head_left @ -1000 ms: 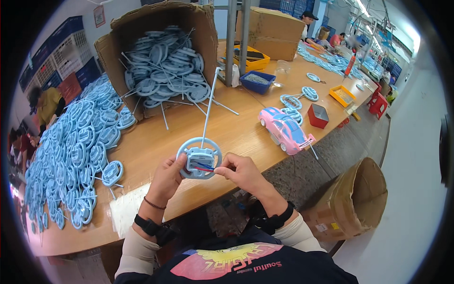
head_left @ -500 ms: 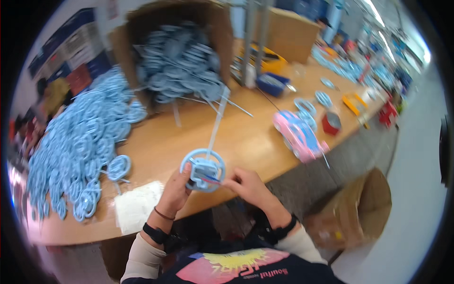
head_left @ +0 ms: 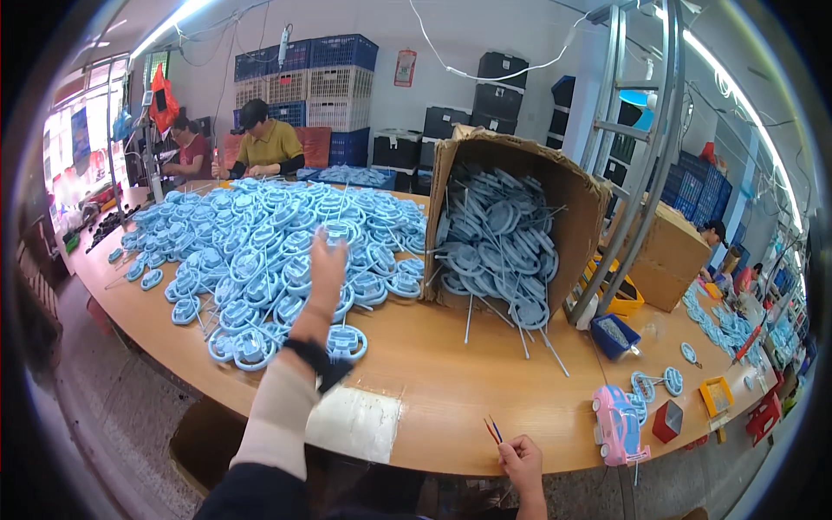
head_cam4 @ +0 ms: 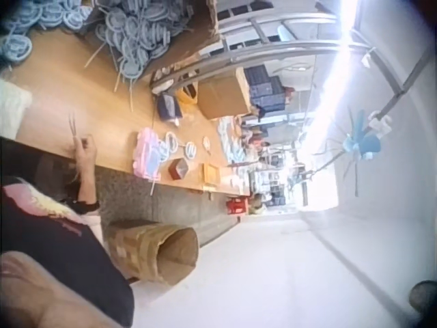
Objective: The person repeatedly picks up light-blue plastic steering wheel components from a table and a cardboard box, inserts a red and a blue wire into the central housing, and places the assembled unit back on the table. The process is repeated continuously throughout the clip.
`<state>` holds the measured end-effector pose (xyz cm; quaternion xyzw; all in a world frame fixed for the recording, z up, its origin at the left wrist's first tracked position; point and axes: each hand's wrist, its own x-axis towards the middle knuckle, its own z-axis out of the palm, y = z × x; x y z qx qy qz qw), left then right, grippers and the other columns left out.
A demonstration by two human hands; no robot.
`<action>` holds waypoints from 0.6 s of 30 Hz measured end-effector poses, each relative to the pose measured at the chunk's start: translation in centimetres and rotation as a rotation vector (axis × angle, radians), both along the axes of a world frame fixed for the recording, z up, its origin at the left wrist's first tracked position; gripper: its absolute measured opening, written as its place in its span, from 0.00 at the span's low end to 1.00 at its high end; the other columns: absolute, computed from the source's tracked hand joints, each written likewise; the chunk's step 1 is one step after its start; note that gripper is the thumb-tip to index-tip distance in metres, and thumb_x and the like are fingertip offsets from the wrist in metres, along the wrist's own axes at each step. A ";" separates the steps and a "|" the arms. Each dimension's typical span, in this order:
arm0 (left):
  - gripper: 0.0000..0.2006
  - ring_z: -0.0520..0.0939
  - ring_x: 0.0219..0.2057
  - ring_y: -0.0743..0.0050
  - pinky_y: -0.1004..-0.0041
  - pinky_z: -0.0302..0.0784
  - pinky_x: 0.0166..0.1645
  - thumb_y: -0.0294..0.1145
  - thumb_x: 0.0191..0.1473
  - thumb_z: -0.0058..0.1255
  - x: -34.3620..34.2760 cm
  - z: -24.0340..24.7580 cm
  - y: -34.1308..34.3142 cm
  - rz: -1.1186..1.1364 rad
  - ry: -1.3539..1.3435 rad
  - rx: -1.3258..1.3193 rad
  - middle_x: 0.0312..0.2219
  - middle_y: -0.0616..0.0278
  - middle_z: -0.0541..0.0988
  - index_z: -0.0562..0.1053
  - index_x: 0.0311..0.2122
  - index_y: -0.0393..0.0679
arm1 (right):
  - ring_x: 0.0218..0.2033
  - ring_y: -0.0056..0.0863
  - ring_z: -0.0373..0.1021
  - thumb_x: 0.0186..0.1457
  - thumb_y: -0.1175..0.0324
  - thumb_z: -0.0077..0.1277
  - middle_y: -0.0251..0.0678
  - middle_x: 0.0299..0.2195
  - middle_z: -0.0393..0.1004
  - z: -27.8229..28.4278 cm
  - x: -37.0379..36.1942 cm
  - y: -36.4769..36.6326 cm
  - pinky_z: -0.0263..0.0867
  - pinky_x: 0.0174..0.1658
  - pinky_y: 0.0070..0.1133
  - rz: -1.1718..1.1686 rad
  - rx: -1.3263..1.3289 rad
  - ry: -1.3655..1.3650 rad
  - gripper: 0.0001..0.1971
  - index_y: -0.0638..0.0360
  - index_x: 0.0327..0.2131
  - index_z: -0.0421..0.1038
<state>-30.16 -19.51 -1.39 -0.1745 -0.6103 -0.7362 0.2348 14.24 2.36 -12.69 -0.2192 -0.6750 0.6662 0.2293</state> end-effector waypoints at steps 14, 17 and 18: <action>0.26 0.71 0.50 0.65 0.71 0.63 0.54 0.48 0.61 0.32 30.4 -5.2 5.8 -1.303 -0.043 -0.818 0.49 0.52 0.70 0.61 0.56 0.39 | 0.11 0.11 0.57 0.55 0.72 0.48 0.31 0.17 0.66 5.7 -1.7 -3.9 0.50 0.13 0.10 0.143 -0.087 0.127 0.08 0.57 0.33 0.58; 0.26 0.73 0.48 0.65 0.72 0.64 0.53 0.47 0.61 0.32 31.2 -3.4 6.3 -1.205 -0.039 -0.592 0.47 0.52 0.71 0.59 0.57 0.39 | 0.11 0.11 0.56 0.57 0.71 0.46 0.31 0.17 0.65 8.1 -1.5 -4.1 0.50 0.12 0.10 0.170 -0.187 0.208 0.08 0.56 0.34 0.56; 0.27 0.73 0.47 0.67 0.73 0.65 0.52 0.48 0.61 0.33 31.2 -3.0 6.4 -1.229 -0.028 -0.633 0.44 0.53 0.73 0.56 0.58 0.40 | 0.10 0.11 0.56 0.59 0.70 0.44 0.31 0.17 0.65 8.6 -1.3 -4.4 0.49 0.12 0.11 0.158 -0.197 0.213 0.07 0.56 0.34 0.56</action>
